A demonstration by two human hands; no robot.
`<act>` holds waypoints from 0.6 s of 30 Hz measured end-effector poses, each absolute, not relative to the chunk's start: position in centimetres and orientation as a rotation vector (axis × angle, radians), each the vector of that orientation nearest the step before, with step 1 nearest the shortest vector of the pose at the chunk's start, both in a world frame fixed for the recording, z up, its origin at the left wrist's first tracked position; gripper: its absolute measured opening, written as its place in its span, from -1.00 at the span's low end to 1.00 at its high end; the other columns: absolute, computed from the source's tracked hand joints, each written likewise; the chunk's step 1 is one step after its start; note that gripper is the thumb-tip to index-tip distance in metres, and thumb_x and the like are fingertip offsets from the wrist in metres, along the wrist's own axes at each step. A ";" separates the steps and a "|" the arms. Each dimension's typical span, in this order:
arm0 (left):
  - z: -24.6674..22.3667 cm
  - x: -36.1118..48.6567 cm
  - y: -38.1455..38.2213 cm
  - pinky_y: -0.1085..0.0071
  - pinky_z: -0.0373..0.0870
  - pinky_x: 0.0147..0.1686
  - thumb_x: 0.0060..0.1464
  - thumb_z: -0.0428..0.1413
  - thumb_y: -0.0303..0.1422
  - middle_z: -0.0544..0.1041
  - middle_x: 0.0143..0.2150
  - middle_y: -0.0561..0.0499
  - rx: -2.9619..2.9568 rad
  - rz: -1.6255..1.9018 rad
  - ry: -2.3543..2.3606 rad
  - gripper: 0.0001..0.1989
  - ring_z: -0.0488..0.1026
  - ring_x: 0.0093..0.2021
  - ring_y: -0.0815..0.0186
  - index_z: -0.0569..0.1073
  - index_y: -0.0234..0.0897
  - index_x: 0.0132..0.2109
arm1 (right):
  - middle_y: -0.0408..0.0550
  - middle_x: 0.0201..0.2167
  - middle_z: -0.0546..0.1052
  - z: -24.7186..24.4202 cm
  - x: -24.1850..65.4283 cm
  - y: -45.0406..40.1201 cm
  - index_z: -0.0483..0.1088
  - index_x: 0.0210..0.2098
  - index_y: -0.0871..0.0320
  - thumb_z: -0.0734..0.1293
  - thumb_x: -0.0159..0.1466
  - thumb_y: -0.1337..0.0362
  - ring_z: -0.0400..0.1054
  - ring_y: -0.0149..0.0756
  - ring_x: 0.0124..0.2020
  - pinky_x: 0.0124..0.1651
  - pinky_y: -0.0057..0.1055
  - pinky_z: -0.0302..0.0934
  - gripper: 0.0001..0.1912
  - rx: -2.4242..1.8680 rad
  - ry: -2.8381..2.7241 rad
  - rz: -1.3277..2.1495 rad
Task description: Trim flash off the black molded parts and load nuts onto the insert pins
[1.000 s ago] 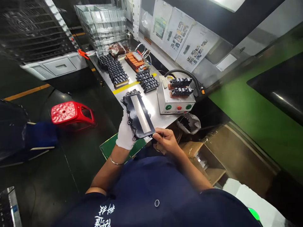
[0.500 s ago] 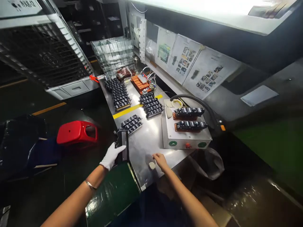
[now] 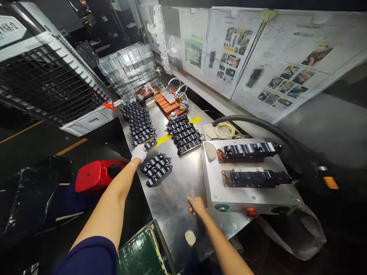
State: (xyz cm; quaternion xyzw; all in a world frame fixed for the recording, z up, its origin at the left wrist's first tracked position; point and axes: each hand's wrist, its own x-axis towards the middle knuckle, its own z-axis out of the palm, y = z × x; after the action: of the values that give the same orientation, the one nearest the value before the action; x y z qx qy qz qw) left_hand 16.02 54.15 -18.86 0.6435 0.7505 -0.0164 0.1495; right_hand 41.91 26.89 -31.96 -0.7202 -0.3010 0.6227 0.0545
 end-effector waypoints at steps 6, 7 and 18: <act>-21.2 16.8 57.7 0.03 0.33 0.05 0.16 0.13 -0.33 0.41 0.13 -0.33 1.812 -0.175 2.352 -0.70 0.34 0.15 -0.02 0.43 -0.44 -0.01 | -0.12 -0.75 0.43 -32.5 41.5 27.0 0.27 -0.67 0.19 0.17 0.38 0.11 0.16 -0.52 -0.85 -0.73 -0.57 0.01 -0.47 -2.209 -0.832 1.924; -21.1 16.9 58.1 0.01 0.33 0.04 0.13 0.13 -0.34 0.40 0.14 -0.40 1.807 -0.173 2.383 -0.67 0.32 0.16 -0.08 0.42 -0.48 -0.01 | -0.11 -0.75 0.43 -32.5 41.4 27.1 0.26 -0.68 0.18 0.17 0.38 0.11 0.15 -0.52 -0.85 -0.73 -0.57 0.02 -0.47 -2.214 -0.812 1.932; -18.5 22.7 48.2 -0.01 0.15 0.30 0.17 -0.17 -0.07 0.23 0.31 -0.48 2.086 0.105 2.162 -0.27 0.13 0.37 -0.12 0.14 -0.57 0.30 | -0.17 -0.90 0.26 -29.9 41.7 27.8 0.19 -0.78 0.16 0.31 0.30 0.18 0.11 -0.46 -0.88 -0.73 -0.54 0.05 -0.45 -2.127 -0.622 1.939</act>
State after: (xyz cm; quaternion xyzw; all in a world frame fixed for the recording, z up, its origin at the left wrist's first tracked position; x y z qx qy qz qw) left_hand 22.72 48.15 -18.52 0.6923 0.7176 0.0348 0.0677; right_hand 41.74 27.81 -29.90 -0.7188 -0.2103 0.6553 0.0982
